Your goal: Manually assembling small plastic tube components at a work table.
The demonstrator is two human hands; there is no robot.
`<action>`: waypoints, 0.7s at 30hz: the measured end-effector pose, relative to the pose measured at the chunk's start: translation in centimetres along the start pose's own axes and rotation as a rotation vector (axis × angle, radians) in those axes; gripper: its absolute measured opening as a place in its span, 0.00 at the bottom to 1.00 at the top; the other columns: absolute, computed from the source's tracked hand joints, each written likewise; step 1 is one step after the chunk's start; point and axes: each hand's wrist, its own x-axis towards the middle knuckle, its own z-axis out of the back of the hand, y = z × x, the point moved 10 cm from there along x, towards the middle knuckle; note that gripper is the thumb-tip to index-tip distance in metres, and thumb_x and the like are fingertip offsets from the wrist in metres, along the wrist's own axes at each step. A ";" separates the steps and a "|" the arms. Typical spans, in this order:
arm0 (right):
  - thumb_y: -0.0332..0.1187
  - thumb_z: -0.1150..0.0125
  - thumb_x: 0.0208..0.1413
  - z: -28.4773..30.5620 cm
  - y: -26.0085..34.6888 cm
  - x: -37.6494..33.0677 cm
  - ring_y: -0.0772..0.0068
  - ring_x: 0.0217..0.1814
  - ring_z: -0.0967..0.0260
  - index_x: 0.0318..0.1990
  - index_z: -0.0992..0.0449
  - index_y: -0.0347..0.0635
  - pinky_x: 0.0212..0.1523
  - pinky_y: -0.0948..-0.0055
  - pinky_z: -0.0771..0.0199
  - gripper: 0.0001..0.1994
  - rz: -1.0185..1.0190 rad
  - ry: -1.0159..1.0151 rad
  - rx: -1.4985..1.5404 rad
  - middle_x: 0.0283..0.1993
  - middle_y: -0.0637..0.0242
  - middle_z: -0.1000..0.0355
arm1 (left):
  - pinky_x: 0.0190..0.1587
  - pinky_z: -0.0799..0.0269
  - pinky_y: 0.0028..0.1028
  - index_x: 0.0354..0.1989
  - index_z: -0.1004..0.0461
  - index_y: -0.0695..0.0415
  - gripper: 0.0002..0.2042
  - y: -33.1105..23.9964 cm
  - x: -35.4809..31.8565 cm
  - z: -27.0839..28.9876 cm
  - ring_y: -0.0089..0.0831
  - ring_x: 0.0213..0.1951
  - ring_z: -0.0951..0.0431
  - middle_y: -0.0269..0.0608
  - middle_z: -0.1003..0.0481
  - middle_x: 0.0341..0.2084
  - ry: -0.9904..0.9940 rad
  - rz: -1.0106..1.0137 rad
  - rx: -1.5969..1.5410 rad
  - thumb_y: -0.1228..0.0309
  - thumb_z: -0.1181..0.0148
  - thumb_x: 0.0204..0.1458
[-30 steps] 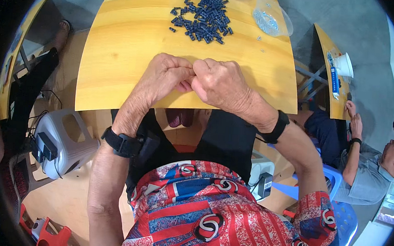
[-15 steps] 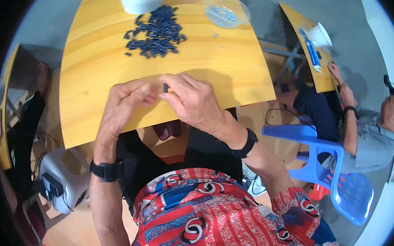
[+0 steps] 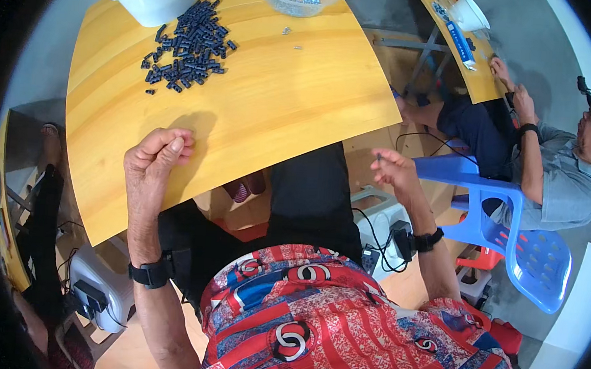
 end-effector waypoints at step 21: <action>0.26 0.43 0.56 12.4 7.3 10.7 0.77 0.30 0.30 0.50 0.29 0.34 0.29 0.82 0.30 0.14 0.362 -0.338 0.231 0.37 0.63 0.26 | 0.35 0.26 0.21 0.37 0.22 0.63 0.06 0.6 1.0 0.2 0.22 0.30 0.23 0.37 0.22 0.28 -0.026 0.219 -0.124 0.76 0.44 0.55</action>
